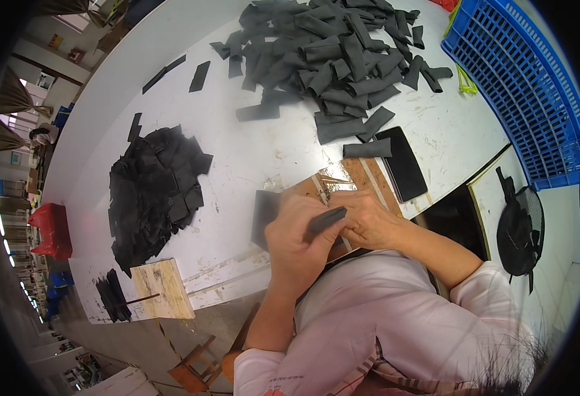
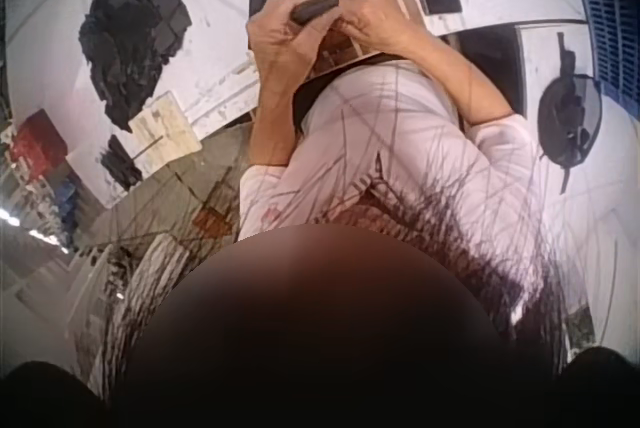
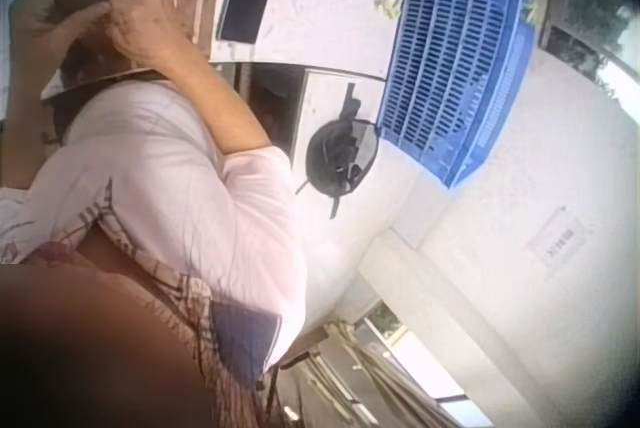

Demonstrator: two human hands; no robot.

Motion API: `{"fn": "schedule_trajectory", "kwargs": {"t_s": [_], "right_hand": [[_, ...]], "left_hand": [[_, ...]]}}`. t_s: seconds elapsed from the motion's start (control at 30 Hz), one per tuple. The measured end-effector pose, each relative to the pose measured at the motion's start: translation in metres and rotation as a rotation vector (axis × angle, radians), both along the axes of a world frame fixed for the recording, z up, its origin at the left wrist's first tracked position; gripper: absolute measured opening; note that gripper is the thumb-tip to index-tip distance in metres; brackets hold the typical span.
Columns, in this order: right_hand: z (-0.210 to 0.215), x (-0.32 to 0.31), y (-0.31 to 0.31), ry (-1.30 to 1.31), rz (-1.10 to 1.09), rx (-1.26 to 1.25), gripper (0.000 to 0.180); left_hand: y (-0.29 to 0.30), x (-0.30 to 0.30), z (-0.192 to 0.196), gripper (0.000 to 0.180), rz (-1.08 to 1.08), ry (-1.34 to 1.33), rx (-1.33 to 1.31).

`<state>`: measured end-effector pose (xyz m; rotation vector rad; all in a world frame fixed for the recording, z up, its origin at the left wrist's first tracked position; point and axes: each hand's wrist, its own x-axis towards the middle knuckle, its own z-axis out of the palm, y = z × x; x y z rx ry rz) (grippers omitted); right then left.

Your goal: The person is manually threading small black foam strips onto an upright needle on a workbench.

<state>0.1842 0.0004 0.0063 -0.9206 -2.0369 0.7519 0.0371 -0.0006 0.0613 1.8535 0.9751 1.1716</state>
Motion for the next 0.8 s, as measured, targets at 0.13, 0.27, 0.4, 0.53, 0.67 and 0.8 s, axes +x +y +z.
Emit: {"fn": "schedule_trajectory", "kwargs": {"t_s": [0.13,0.27,0.4,0.53,0.67,0.8], "right_hand": [[-0.011,-0.002,0.000,0.013,0.014,-0.060,0.010],[-0.005,-0.001,0.000,0.018,0.021,-0.062,0.009],[0.020,0.002,0.003,-0.054,0.031,-0.069,0.010],[0.035,-0.001,0.003,-0.087,-0.014,-0.020,0.014],[0.044,-0.004,0.002,-0.112,-0.030,0.050,0.017],[0.023,-0.009,-0.001,-0.175,-0.064,0.043,0.019]], "left_hand": [[-0.001,-0.002,-0.013,0.009,0.042,0.032,-0.171],[-0.010,0.000,-0.007,0.010,0.041,-0.212,-0.127],[-0.009,-0.003,-0.007,0.012,-0.011,-0.461,-0.049],[-0.012,-0.002,-0.003,0.015,0.021,-0.602,-0.116],[-0.011,-0.012,-0.007,0.026,0.119,-0.784,-0.168],[-0.014,-0.016,-0.023,0.025,0.155,-0.692,-0.196]]}}
